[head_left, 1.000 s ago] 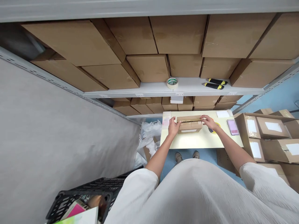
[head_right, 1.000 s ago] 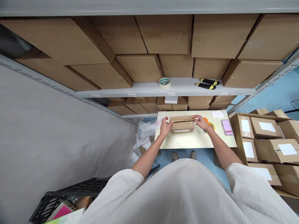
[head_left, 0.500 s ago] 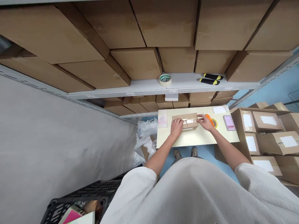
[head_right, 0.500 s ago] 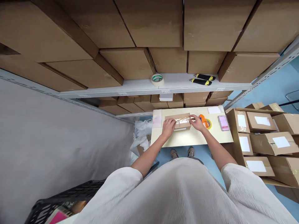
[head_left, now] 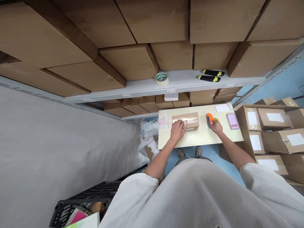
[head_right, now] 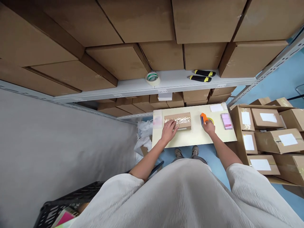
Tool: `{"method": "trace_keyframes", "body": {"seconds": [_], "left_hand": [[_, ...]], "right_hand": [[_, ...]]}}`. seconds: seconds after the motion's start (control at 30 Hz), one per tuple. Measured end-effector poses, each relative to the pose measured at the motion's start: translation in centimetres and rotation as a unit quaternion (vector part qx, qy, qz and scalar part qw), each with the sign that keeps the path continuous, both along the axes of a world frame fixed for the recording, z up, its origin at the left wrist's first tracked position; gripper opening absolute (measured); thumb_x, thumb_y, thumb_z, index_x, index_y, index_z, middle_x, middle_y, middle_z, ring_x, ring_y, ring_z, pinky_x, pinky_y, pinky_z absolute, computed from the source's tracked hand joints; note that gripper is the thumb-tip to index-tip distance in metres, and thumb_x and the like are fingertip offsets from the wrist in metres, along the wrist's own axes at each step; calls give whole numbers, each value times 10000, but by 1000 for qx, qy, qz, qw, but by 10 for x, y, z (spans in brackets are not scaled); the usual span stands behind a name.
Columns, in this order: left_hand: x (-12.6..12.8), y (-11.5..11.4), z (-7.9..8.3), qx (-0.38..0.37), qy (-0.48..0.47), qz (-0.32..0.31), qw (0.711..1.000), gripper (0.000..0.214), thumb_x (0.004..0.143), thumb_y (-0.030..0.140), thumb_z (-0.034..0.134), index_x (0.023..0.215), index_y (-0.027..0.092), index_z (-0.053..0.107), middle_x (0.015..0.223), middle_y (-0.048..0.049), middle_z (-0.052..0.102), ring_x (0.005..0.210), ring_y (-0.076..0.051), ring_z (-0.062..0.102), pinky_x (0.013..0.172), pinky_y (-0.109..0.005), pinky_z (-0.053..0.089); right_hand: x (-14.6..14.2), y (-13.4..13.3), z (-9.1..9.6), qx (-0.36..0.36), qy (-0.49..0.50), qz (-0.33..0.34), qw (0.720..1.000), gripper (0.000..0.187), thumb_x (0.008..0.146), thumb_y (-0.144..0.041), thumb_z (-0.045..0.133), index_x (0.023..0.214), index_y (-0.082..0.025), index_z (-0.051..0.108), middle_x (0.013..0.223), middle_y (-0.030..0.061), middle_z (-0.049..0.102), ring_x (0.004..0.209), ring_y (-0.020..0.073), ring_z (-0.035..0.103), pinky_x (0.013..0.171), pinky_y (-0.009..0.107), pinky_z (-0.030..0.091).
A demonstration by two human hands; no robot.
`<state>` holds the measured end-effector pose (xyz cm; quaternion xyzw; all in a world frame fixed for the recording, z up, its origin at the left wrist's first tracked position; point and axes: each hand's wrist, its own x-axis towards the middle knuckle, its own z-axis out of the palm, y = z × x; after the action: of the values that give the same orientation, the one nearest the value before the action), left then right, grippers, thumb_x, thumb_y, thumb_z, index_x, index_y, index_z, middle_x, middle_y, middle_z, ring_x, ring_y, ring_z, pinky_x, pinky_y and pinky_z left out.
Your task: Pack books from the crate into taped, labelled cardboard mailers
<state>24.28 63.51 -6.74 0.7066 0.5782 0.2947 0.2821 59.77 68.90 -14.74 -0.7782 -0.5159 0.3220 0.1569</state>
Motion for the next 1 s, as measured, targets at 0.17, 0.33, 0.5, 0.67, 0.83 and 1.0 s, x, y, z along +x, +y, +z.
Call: {"method": "trace_keyframes", "body": {"seconds": [0.17, 0.33, 0.5, 0.67, 0.83, 1.0], "left_hand": [[1, 0, -1, -4, -7, 8, 1000, 364, 994, 367, 700, 1346, 275, 712, 1510, -162, 637, 1521, -380, 500, 1339, -583, 282], [1, -1, -4, 7, 18, 13, 1000, 365, 1009, 361, 684, 1360, 265, 707, 1509, -156, 638, 1513, -367, 510, 1332, -575, 312], [-1, 1, -11, 49, 124, -12, 991, 385, 1061, 387, 602, 1412, 241, 663, 1502, -153, 648, 1478, -353, 547, 1276, -577, 406], [-2, 3, -15, 81, 146, -16, 986, 387, 1070, 389, 587, 1417, 232, 658, 1479, -167, 662, 1454, -359, 569, 1249, -569, 433], [-2, 5, -16, 85, 126, -16, 988, 389, 1061, 360, 587, 1420, 228, 656, 1479, -167, 657, 1445, -358, 570, 1259, -571, 410], [-2, 8, -17, 88, 114, -14, 989, 385, 1054, 353, 589, 1408, 220, 667, 1464, -174, 660, 1433, -363, 569, 1248, -575, 412]], "right_hand": [[-13, 0, -16, 6, -66, 6, 998, 161, 783, -373, 730, 773, -258, 617, 997, 121, 714, 1130, 397, 654, 1046, 679, 473], [-19, 1, -12, -34, -120, 53, 991, 154, 842, -339, 678, 968, -250, 688, 1098, 165, 710, 1282, 430, 576, 1062, 657, 426], [-22, 2, 16, -104, -183, 100, 973, 281, 959, -320, 577, 1182, -191, 690, 1262, 188, 684, 1340, 392, 537, 1082, 540, 402], [-8, 4, 60, -105, -151, 103, 978, 347, 966, -371, 560, 1201, -185, 734, 1167, 189, 752, 1228, 396, 627, 1014, 496, 465], [10, 15, 121, -3, 102, 163, 981, 386, 905, -510, 625, 1128, -222, 753, 1136, 109, 790, 1033, 309, 703, 955, 424, 531], [-7, 33, 187, 29, 229, 226, 946, 470, 879, -620, 659, 1116, -221, 733, 1137, 90, 768, 1040, 298, 657, 953, 414, 529]]}}
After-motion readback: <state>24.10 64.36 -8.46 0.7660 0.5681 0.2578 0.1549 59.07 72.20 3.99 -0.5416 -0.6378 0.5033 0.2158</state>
